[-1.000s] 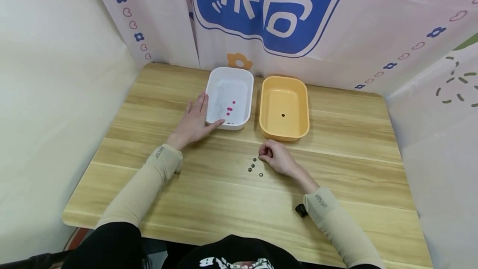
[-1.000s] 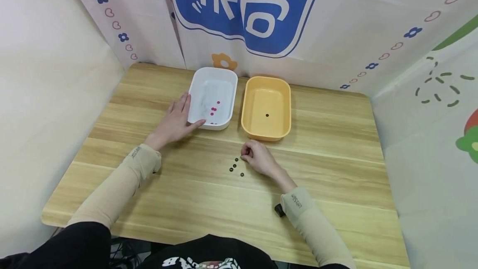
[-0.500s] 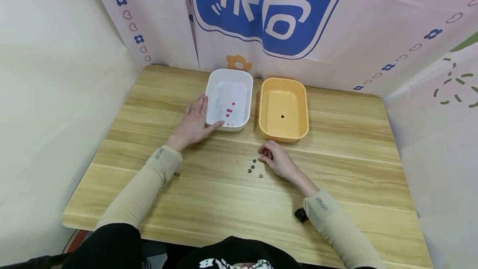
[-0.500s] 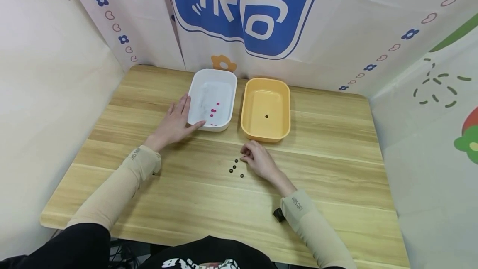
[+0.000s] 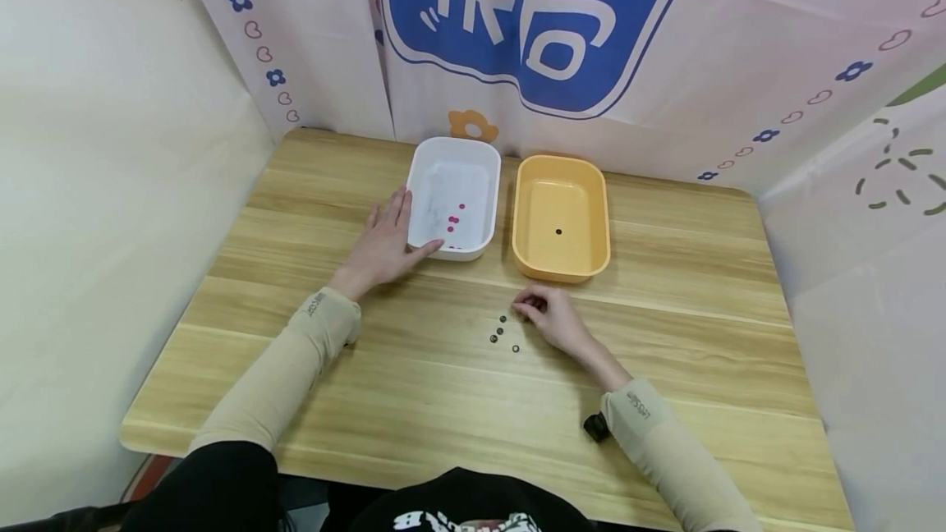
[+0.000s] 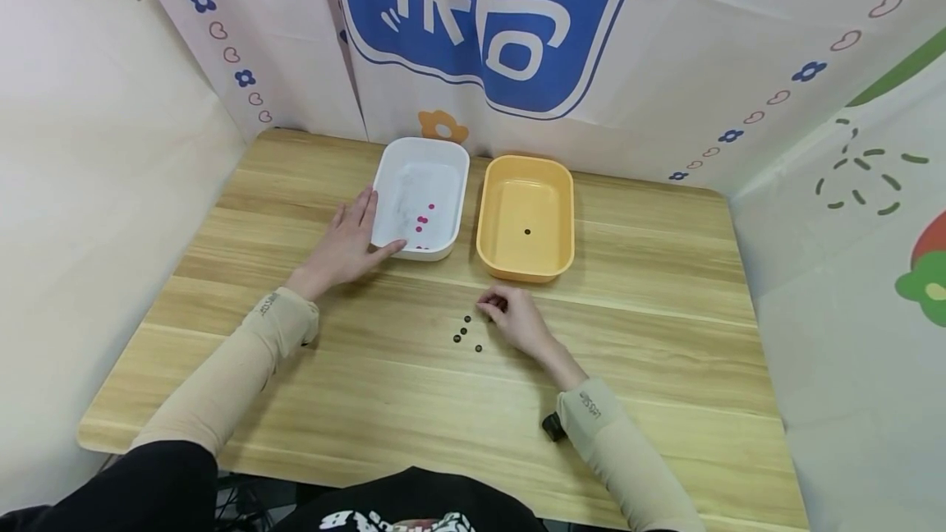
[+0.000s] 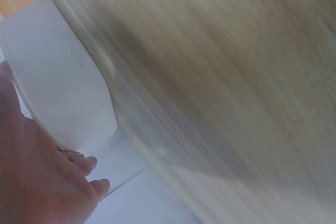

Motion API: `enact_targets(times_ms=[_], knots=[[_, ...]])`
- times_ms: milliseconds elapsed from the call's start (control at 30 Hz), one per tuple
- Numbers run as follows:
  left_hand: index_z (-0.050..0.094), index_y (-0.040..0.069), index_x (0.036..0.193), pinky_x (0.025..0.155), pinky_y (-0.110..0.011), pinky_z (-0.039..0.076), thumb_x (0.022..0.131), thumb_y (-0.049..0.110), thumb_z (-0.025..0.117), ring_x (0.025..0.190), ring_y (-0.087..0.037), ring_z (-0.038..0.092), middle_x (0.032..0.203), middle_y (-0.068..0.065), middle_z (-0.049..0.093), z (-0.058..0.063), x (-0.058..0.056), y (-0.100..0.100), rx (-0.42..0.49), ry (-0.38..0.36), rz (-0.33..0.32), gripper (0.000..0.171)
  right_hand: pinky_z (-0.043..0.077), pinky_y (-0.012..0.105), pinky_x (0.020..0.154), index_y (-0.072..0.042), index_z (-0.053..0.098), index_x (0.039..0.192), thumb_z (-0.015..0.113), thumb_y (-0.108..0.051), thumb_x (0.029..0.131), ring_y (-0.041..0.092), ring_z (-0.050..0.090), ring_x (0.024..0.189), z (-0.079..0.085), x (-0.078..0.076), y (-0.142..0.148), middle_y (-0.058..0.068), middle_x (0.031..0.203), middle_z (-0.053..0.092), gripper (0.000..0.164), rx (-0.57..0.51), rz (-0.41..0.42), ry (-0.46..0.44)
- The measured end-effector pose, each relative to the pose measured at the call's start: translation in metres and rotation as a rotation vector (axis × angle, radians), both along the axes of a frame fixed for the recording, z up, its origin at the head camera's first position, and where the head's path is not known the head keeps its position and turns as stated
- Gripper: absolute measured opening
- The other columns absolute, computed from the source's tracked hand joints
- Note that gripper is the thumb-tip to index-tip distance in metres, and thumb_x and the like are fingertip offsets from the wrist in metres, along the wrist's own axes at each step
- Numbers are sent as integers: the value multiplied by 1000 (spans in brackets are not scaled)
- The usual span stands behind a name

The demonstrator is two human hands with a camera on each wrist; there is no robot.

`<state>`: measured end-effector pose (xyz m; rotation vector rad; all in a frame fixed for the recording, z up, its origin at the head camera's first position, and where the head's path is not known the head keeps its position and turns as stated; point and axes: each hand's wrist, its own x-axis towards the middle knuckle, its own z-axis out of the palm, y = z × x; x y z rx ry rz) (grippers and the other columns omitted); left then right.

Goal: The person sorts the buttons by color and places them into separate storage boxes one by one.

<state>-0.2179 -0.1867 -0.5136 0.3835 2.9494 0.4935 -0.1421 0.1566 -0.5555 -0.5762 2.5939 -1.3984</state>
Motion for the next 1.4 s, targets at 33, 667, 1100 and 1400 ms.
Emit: enact_targets(times_ms=[33, 667, 1100, 1400], knots=[[-6, -2, 174, 143, -62, 2, 106, 79, 41, 175, -40, 2, 186, -21, -7, 0, 0, 0, 1, 0, 0, 116, 56, 18, 67, 1, 81, 107, 79, -1, 98, 11, 68, 75, 2, 1, 1, 15, 95, 82, 9, -12, -9, -21], [-7, -2, 174, 143, -62, 2, 106, 81, 40, 175, -40, 2, 185, -21, -8, 0, 0, 0, -11, -4, 1, 117, 68, 33, 87, 4, 81, 108, 81, 11, 91, 30, 76, 93, 36, 3, 4, 19, 105, 82, 19, -164, -51, 134], [-6, -2, 174, 143, -62, 4, 106, 79, 42, 175, -40, 3, 186, -20, -8, 1, -1, 1, -8, -1, -4, 117, 55, 42, 103, 5, 81, 110, 78, 5, 98, 38, 73, 103, 55, -43, 18, 25, 108, 80, 12, -255, -294, 233], [-7, -1, 174, 143, -62, 3, 105, 81, 42, 175, -39, 2, 186, -19, -8, -2, -2, -1, -3, 2, -4, 118, 51, 59, 112, 11, 78, 115, 71, 2, 103, 46, 72, 112, 47, -67, 23, 31, 114, 78, 17, -235, -372, 225]])
